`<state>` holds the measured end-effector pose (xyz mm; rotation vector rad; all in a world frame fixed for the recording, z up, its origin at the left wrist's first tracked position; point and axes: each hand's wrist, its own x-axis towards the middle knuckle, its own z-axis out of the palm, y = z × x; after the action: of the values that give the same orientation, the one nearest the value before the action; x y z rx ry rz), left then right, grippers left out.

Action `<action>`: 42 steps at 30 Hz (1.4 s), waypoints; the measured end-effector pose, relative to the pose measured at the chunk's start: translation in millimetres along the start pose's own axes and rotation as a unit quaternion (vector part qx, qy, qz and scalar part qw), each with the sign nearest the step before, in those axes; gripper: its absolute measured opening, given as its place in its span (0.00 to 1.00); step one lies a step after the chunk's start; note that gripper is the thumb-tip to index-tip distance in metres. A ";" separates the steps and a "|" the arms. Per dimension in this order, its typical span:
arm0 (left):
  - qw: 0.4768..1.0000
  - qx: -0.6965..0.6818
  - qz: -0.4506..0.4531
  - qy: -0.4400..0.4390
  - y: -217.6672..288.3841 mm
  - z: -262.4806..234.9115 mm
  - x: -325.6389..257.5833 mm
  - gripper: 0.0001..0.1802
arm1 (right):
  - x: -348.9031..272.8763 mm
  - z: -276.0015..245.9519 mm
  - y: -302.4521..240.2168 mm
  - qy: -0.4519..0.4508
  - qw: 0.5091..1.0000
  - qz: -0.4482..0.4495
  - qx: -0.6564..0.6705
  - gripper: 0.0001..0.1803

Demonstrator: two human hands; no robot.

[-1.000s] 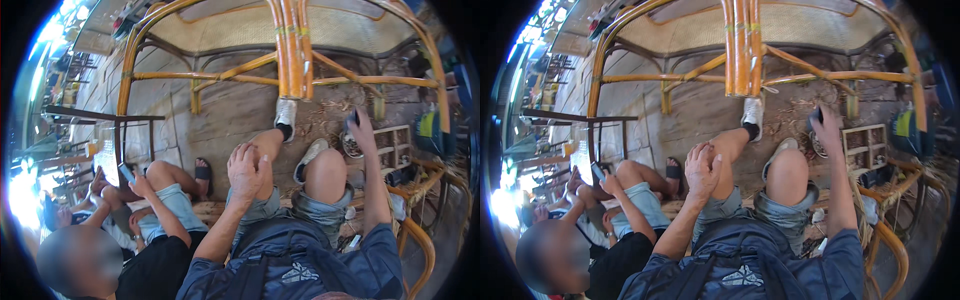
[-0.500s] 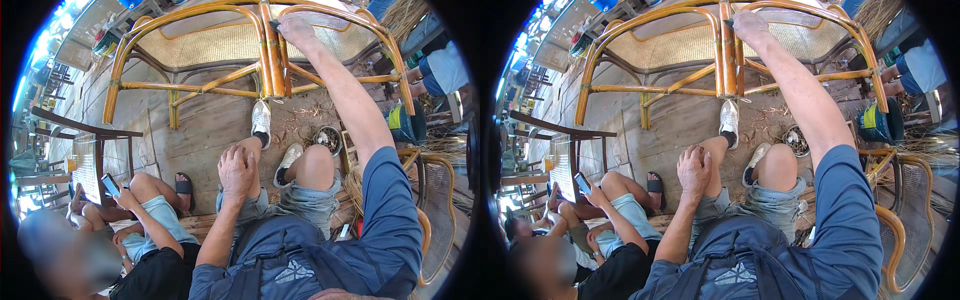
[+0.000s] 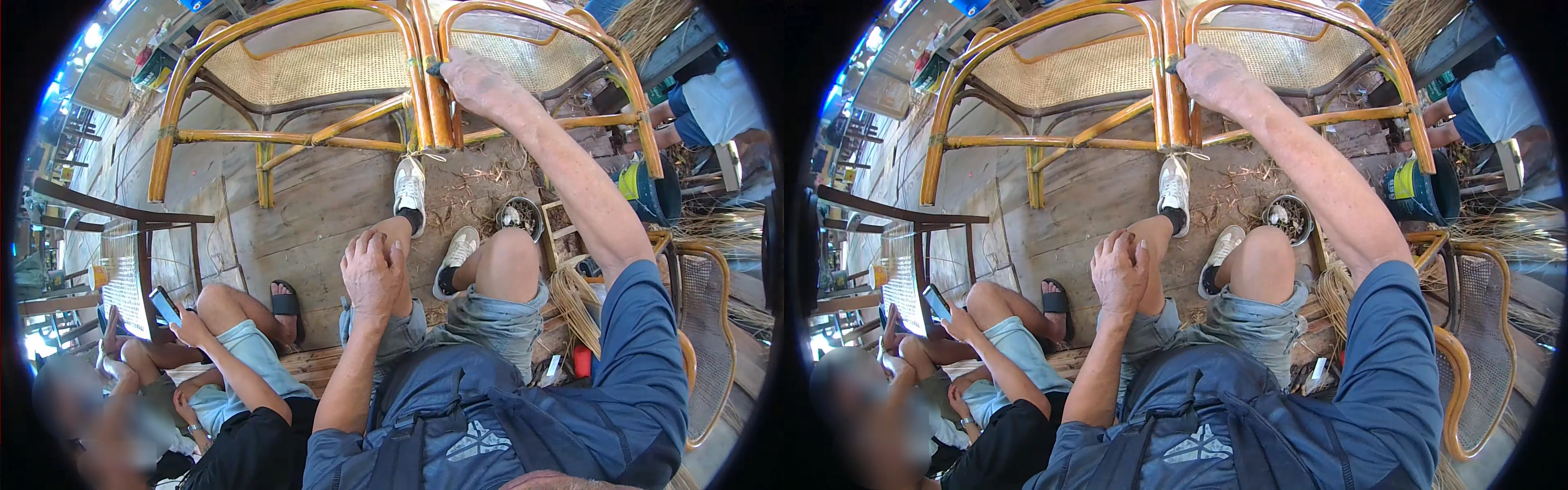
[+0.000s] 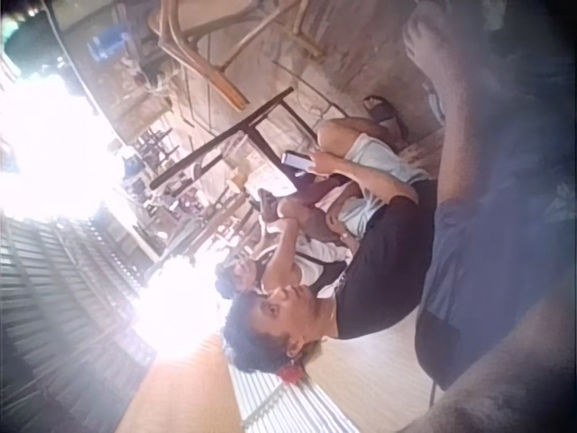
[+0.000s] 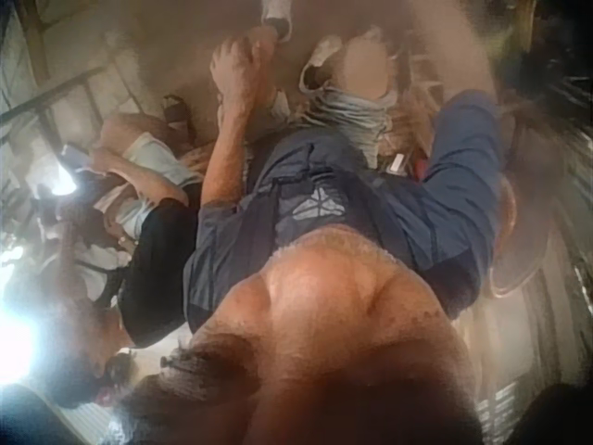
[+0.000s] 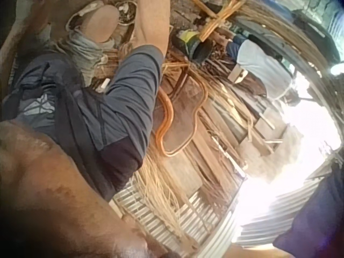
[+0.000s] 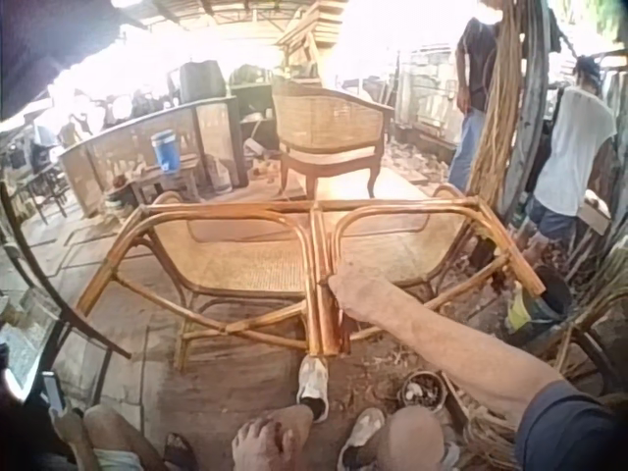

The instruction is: Applying glue, wrapping joints with rattan strips, and using tools to secure and finish a rattan chair.

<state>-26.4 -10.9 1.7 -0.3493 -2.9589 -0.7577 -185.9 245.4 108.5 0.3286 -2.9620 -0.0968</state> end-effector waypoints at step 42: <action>0.999 0.023 0.011 0.035 -9.9 3.3 -2.3 0.13 | -61.1 -9.0 -39.9 -0.003 0.922 0.165 0.351 0.10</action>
<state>-26.5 -18.2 -6.1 -0.3452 -2.8960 -0.6843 -117.1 219.8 104.9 -0.1054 -2.8921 1.0141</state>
